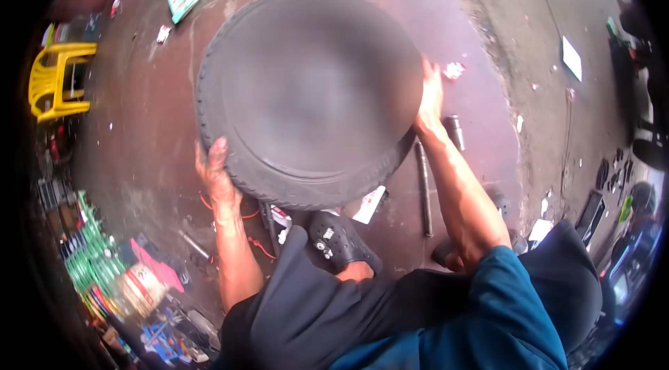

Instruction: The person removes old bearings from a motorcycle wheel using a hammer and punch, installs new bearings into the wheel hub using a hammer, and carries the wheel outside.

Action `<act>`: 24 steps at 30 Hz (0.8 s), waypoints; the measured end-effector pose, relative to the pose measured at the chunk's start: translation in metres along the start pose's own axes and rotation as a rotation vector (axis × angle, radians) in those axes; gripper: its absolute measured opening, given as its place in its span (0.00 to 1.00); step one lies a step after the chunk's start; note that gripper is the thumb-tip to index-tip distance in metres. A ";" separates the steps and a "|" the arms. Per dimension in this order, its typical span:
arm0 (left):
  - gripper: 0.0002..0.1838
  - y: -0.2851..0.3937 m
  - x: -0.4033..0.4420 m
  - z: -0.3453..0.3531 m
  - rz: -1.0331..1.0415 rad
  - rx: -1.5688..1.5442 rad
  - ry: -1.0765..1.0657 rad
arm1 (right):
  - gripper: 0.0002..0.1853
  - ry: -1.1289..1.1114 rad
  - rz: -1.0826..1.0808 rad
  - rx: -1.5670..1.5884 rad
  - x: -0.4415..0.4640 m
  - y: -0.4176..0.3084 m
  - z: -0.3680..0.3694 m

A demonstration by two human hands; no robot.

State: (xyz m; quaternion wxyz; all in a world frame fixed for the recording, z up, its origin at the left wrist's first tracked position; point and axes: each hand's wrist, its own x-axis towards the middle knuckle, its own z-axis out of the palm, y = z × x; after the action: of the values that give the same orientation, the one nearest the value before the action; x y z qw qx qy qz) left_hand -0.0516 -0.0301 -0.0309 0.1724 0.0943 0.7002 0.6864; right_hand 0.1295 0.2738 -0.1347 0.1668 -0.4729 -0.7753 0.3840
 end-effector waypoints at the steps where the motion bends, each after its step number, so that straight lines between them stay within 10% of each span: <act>1: 0.48 0.002 -0.005 0.002 -0.147 0.004 0.081 | 0.41 0.027 0.053 -0.013 0.002 -0.011 -0.002; 24: 0.61 -0.071 -0.006 -0.041 -0.443 0.153 0.150 | 0.37 0.067 -0.005 -0.066 -0.021 -0.042 0.003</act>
State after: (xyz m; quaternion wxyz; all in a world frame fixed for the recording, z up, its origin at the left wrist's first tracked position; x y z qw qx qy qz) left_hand -0.0536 -0.0733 -0.1004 0.2587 -0.1002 0.7645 0.5819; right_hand 0.1126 0.2440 -0.1023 0.1777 -0.4887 -0.7829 0.3416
